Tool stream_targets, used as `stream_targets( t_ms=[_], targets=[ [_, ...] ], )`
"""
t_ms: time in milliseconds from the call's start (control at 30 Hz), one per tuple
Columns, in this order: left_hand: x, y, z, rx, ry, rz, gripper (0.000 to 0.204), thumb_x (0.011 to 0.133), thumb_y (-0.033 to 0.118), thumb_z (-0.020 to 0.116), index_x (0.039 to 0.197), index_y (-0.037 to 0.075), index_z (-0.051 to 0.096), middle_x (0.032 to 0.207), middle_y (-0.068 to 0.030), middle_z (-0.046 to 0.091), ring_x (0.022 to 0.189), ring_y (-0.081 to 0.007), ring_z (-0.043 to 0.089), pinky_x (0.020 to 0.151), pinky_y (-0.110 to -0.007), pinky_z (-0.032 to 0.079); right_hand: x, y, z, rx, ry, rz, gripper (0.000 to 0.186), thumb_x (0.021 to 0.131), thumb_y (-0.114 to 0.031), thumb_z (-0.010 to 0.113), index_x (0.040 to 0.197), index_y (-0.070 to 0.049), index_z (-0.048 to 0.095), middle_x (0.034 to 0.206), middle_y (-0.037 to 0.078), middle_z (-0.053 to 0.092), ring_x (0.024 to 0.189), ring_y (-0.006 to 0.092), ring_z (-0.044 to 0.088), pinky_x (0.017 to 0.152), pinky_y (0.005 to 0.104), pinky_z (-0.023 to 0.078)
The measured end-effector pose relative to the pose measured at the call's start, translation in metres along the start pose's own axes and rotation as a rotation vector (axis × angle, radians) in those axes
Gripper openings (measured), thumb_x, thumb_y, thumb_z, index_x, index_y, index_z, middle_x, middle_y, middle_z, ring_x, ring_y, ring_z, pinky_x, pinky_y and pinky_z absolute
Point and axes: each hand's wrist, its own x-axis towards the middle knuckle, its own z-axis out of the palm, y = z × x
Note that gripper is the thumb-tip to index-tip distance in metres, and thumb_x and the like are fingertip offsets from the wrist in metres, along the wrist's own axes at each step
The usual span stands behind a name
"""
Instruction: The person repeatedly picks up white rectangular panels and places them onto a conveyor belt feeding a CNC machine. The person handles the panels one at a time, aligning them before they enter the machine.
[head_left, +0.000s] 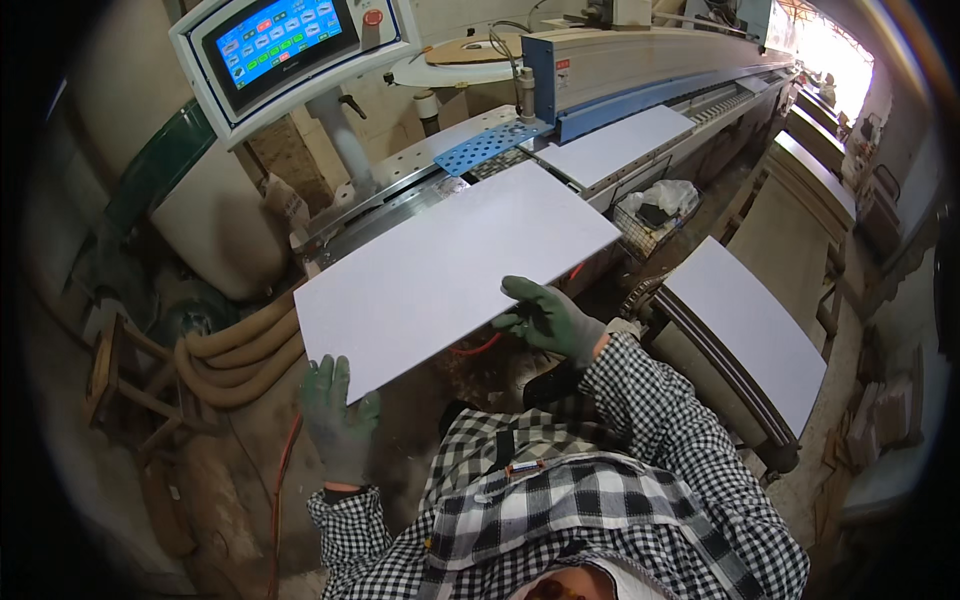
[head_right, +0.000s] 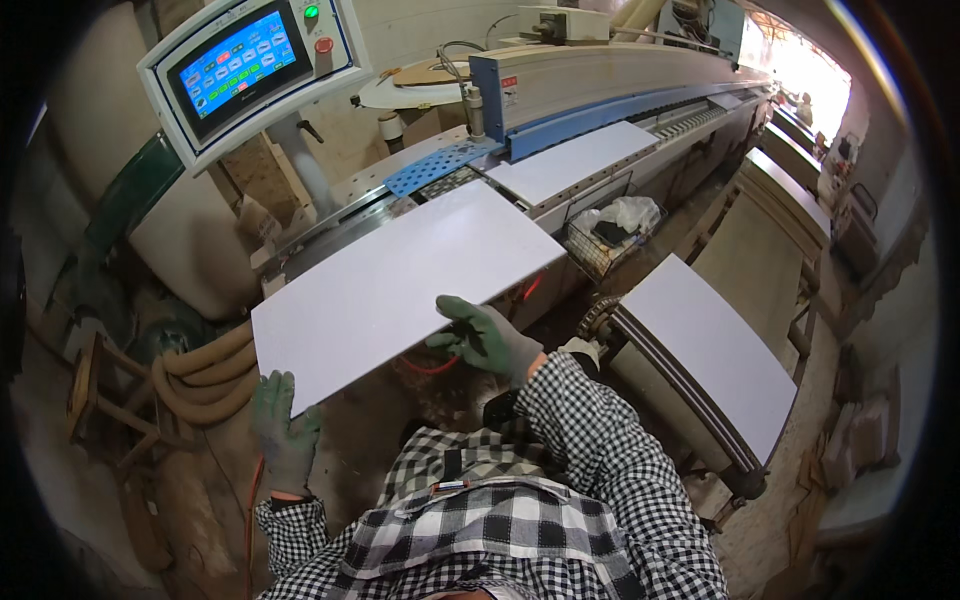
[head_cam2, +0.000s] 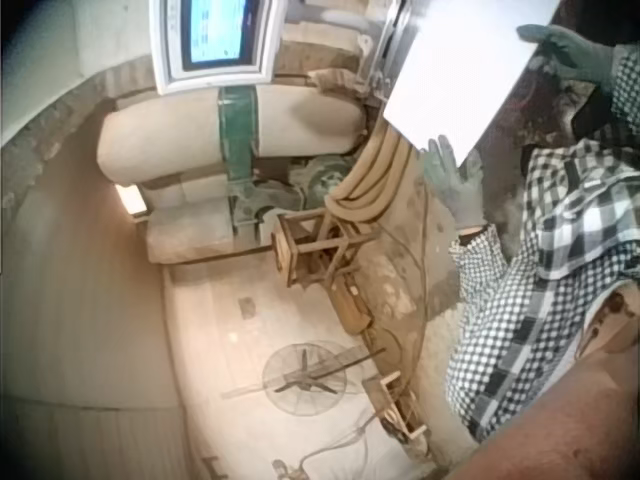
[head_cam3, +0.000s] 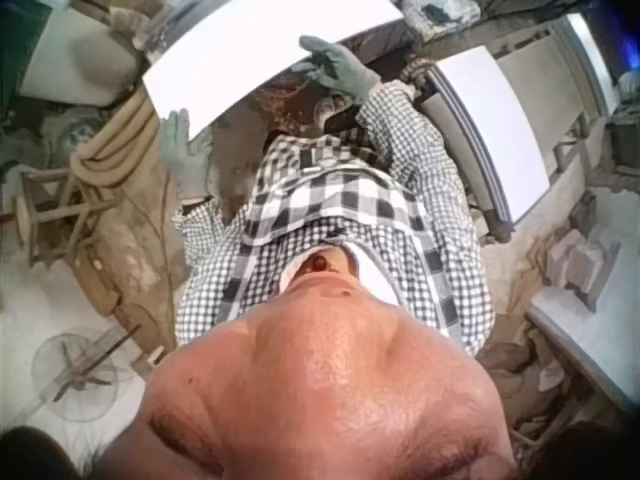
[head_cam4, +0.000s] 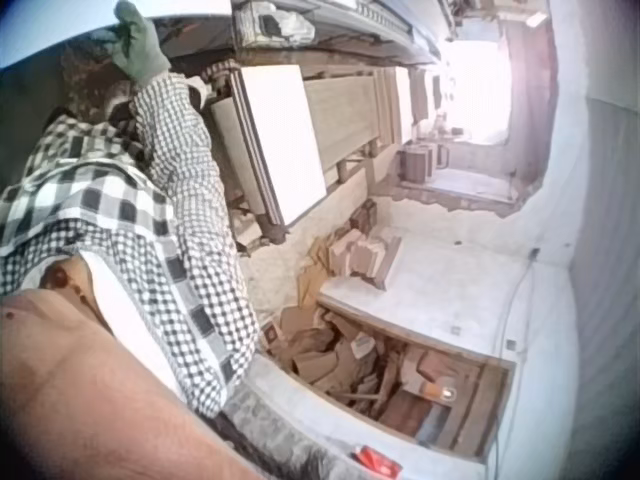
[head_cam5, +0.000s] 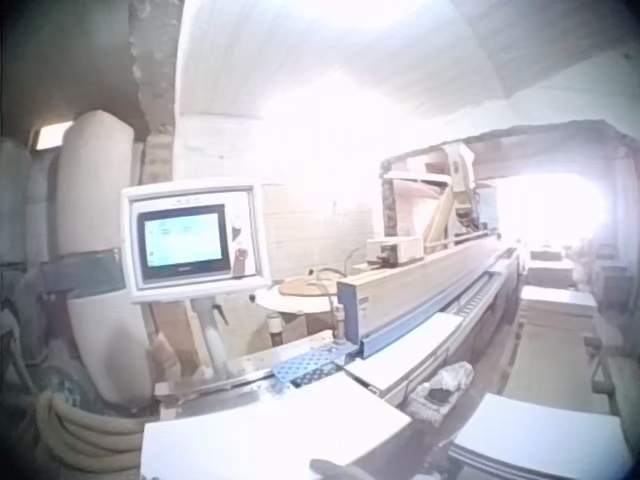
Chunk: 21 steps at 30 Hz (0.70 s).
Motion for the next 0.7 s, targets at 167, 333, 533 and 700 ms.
stream_targets(
  t_ms=[167,333,533,700],
  targets=[
    [0.027,-0.014,0.022,0.058,0.012,-0.102,0.055,0.092,0.041,0.067,0.139,0.011,0.06,0.14,-0.0144,0.058,0.134,-0.0376,0.049,0.115,-0.053,0.036,0.019,-0.01,-0.002,0.435,0.292,0.193,0.043,0.108,-0.03,0.048,0.142,-0.004,0.049,0.125,0.013,0.065,0.116,0.0287,0.067,0.096,0.0375,0.055],
    [0.053,-0.026,0.04,0.047,-0.009,-0.164,0.056,0.09,0.039,0.071,0.138,0.012,0.061,0.142,-0.0124,0.058,0.135,-0.0348,0.049,0.117,-0.051,0.033,-0.044,-0.076,-0.015,-0.098,0.704,0.224,0.044,0.105,-0.031,0.055,0.138,-0.001,0.056,0.126,0.013,0.067,0.115,0.0224,0.064,0.102,0.0387,0.052],
    [0.059,-0.026,0.053,-0.023,0.039,-0.151,0.054,0.09,0.032,0.074,0.137,0.011,0.062,0.142,-0.0127,0.058,0.136,-0.0339,0.048,0.116,-0.047,0.034,-0.211,-0.099,-0.138,-1.699,1.101,0.446,0.067,0.095,-0.045,0.063,0.143,0.001,0.052,0.138,0.019,0.061,0.126,0.0341,0.058,0.109,0.0445,0.042],
    [0.058,-0.026,0.053,-0.003,0.055,-0.109,0.052,0.09,0.026,0.074,0.138,0.01,0.062,0.143,-0.0133,0.058,0.136,-0.0335,0.048,0.116,-0.046,0.035,-0.278,-0.104,-0.123,-1.891,1.066,1.15,0.108,0.082,-0.066,0.067,0.157,0.0,0.026,0.162,0.022,0.029,0.151,0.0385,0.024,0.123,0.0517,0.014]
  ],
)
